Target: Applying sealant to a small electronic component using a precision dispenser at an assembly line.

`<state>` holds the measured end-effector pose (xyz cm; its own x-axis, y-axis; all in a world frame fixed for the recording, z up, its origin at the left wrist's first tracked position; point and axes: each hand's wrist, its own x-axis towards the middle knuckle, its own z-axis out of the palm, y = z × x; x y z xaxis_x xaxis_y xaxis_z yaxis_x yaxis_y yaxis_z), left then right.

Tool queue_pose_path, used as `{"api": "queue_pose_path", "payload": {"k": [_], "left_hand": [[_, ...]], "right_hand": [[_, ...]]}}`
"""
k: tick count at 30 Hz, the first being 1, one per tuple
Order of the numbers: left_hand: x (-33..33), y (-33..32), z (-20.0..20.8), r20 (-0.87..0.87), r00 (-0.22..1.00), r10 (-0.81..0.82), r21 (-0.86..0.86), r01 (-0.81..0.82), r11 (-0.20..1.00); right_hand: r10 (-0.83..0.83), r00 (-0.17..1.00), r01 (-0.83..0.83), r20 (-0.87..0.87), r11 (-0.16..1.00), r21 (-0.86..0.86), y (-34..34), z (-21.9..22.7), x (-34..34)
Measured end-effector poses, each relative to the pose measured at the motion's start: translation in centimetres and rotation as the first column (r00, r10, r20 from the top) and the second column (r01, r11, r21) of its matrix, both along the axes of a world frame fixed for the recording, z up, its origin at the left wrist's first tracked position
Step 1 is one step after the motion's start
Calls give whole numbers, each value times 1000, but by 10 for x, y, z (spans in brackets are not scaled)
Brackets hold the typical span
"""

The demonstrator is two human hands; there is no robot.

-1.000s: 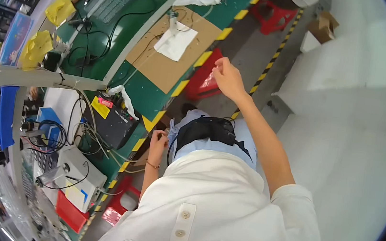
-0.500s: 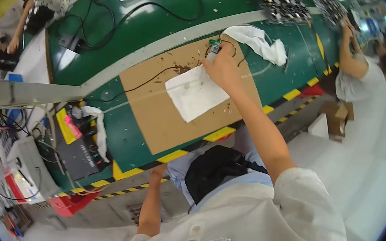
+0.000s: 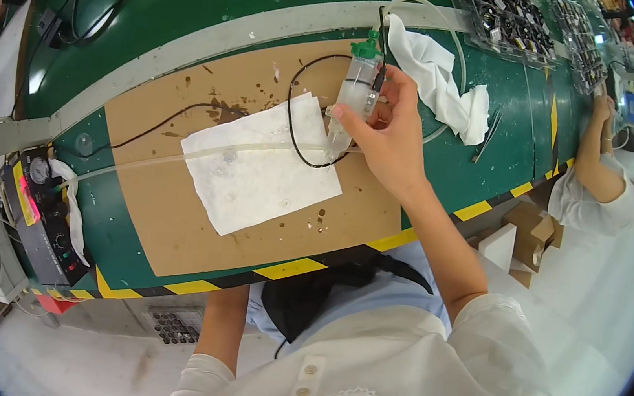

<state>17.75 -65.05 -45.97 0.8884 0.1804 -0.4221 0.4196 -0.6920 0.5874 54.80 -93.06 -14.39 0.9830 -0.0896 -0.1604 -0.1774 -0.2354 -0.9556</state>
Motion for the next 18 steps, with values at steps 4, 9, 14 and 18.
{"api": "queue_pose_path", "payload": {"k": [4, 9, 14, 18], "left_hand": [[59, 3, 36, -27, 997, 67, 68, -65, 996], [95, 3, 72, 7, 985, 172, 153, -171, 973], [89, 30, 93, 42, 951, 306, 189, -308, 932], [44, -7, 153, -5, 890, 455, 225, -443, 868]], "right_hand": [[3, 999, 1, -41, 996, 91, -6, 2, -6], [69, 994, -83, 81, 979, 186, -17, -5, -2], [135, 942, -244, 307, 903, 354, -23, -8, -1], [335, 932, -362, 136, 878, 314, -34, -2, -13]]}}
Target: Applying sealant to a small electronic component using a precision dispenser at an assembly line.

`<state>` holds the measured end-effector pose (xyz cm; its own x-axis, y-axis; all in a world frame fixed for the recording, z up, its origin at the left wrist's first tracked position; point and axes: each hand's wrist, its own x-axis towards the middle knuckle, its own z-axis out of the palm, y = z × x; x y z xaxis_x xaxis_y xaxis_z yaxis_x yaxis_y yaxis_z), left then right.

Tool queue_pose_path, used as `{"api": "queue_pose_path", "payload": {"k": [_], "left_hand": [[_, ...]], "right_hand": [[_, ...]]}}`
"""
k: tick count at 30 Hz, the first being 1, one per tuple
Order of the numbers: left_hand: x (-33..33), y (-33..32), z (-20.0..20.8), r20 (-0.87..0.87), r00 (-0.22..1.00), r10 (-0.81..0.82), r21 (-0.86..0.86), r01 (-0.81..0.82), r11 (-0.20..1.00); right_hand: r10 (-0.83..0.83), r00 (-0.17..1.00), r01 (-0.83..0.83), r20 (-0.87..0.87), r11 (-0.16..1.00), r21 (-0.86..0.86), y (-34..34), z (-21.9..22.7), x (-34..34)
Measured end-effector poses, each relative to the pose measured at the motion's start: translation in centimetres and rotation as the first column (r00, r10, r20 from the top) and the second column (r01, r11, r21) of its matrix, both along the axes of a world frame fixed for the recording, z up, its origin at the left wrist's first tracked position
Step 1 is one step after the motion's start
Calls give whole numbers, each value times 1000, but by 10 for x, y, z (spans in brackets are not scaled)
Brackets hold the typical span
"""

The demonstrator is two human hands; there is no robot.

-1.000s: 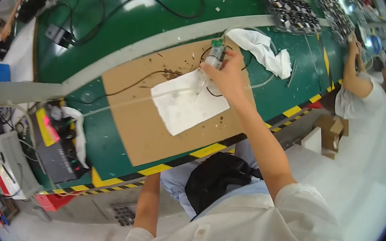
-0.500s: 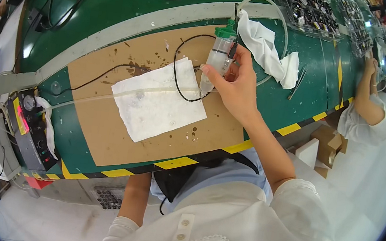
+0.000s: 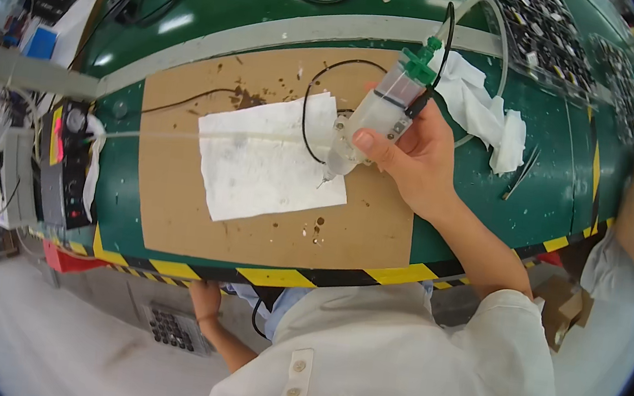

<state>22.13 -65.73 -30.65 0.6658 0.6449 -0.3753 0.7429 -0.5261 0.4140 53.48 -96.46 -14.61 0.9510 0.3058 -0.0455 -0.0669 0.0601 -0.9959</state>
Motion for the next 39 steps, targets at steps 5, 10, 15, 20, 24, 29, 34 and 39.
{"api": "queue_pose_path", "payload": {"k": [5, 10, 15, 20, 24, 29, 34, 39], "left_hand": [[10, -72, 127, 289, 957, 23, -87, 3, 996], [96, -115, 156, 662, 737, -136, 116, 79, 990], [146, -119, 133, 646, 696, -315, 353, 95, 931], [162, -122, 131, 629, 703, -332, 419, 53, 906], [171, -115, 132, 654, 645, -395, 440, 100, 892], [176, -102, 130, 618, 574, -536, 482, 262, 836], [183, -106, 136, 636, 579, -510, 430, 283, 857], [181, -103, 139, 615, 595, -518, 439, 287, 851]], "right_hand": [[106, 990, -117, 97, 987, 111, 10, -7, -11], [308, 940, -337, 148, 908, 250, 16, -10, -18], [447, 873, -469, 194, 879, 84, 27, -5, -31], [475, 797, -477, 372, 874, -94, 28, -9, -34], [464, 734, -468, 497, 875, -126, 30, -12, -27], [449, 762, -458, 467, 883, -103, 29, -16, -29], [450, 817, -469, 360, 882, -39, 27, -15, -36], [394, 881, -416, 261, 909, 32, 28, -14, -33]]}}
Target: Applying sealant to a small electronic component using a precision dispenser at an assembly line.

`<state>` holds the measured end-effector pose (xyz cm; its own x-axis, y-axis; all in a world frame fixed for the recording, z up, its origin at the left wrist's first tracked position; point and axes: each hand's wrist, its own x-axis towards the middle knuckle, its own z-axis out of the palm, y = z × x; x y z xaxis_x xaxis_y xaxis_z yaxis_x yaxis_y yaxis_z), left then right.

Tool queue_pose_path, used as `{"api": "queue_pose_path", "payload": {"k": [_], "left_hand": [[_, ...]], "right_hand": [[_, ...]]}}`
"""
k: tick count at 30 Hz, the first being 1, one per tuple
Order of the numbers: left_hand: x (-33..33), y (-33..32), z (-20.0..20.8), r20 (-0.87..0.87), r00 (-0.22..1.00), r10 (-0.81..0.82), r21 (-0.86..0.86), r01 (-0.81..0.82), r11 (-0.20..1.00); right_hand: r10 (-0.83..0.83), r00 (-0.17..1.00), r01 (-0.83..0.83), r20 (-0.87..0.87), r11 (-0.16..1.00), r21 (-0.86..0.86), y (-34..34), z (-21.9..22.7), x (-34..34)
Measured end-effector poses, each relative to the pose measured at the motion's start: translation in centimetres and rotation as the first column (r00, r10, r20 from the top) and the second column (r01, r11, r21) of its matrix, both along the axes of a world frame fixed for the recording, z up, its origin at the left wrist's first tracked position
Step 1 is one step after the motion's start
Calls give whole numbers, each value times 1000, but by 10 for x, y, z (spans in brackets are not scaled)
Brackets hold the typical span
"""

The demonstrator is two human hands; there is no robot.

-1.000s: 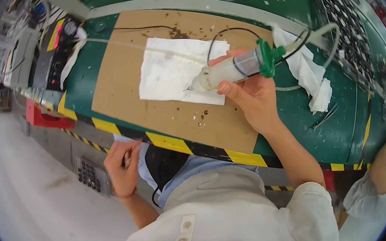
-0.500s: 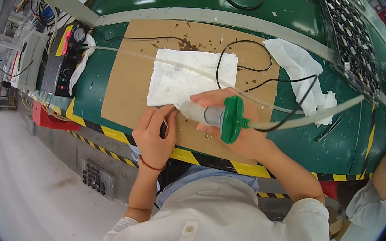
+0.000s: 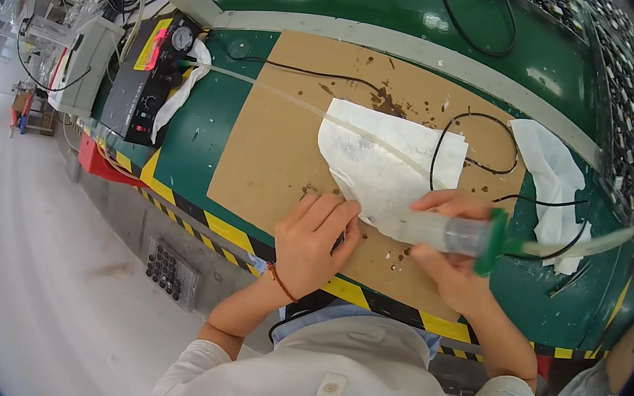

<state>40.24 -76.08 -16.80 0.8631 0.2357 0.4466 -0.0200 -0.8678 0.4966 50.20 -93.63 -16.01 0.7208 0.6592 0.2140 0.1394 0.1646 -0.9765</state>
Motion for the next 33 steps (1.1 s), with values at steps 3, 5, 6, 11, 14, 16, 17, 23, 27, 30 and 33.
{"api": "queue_pose_path", "payload": {"k": [3, 5, 6, 11, 14, 16, 17, 23, 27, 30, 33], "left_hand": [[-3, 4, 5, -52, 999, 0, -38, -2, 999], [-12, 17, 16, -33, 999, -34, -1, 34, 999], [-18, 28, 23, -27, 1000, -4, -3, 4, 1000], [-41, 151, 41, 146, 875, 462, 308, -484, 819], [-60, 233, 18, 286, 775, 564, 429, -630, 647], [-67, 255, 12, 289, 749, 596, 420, -659, 624], [-68, 259, 10, 298, 735, 610, 410, -675, 613], [-63, 273, 8, 327, 715, 618, 412, -696, 588], [-63, 284, 2, 351, 760, 547, 441, -649, 619], [-67, 284, 6, 290, 750, 594, 383, -660, 646], [-63, 250, 12, 273, 716, 642, 257, -697, 669]], "right_hand": [[-61, 984, 85, -169, 986, 144, -12, -2, 11], [-190, 959, 230, -209, 955, 189, -15, 1, 20], [-232, 918, 298, -321, 939, 173, -12, 9, 20], [-185, 942, 223, -280, 968, 113, -16, 9, 26], [-145, 922, 189, -359, 978, 92, -9, 11, 20], [-56, 897, 124, -439, 984, 127, -8, 9, 20], [-90, 895, 152, -437, 982, 110, -7, 7, 21], [0, 911, 73, -413, 984, 162, -10, -6, 26], [-10, 923, 74, -385, 986, 151, -12, -12, 25], [-24, 947, 64, -320, 991, 114, -10, -11, 26], [-64, 954, 90, -293, 993, 76, -9, -10, 20]]}}
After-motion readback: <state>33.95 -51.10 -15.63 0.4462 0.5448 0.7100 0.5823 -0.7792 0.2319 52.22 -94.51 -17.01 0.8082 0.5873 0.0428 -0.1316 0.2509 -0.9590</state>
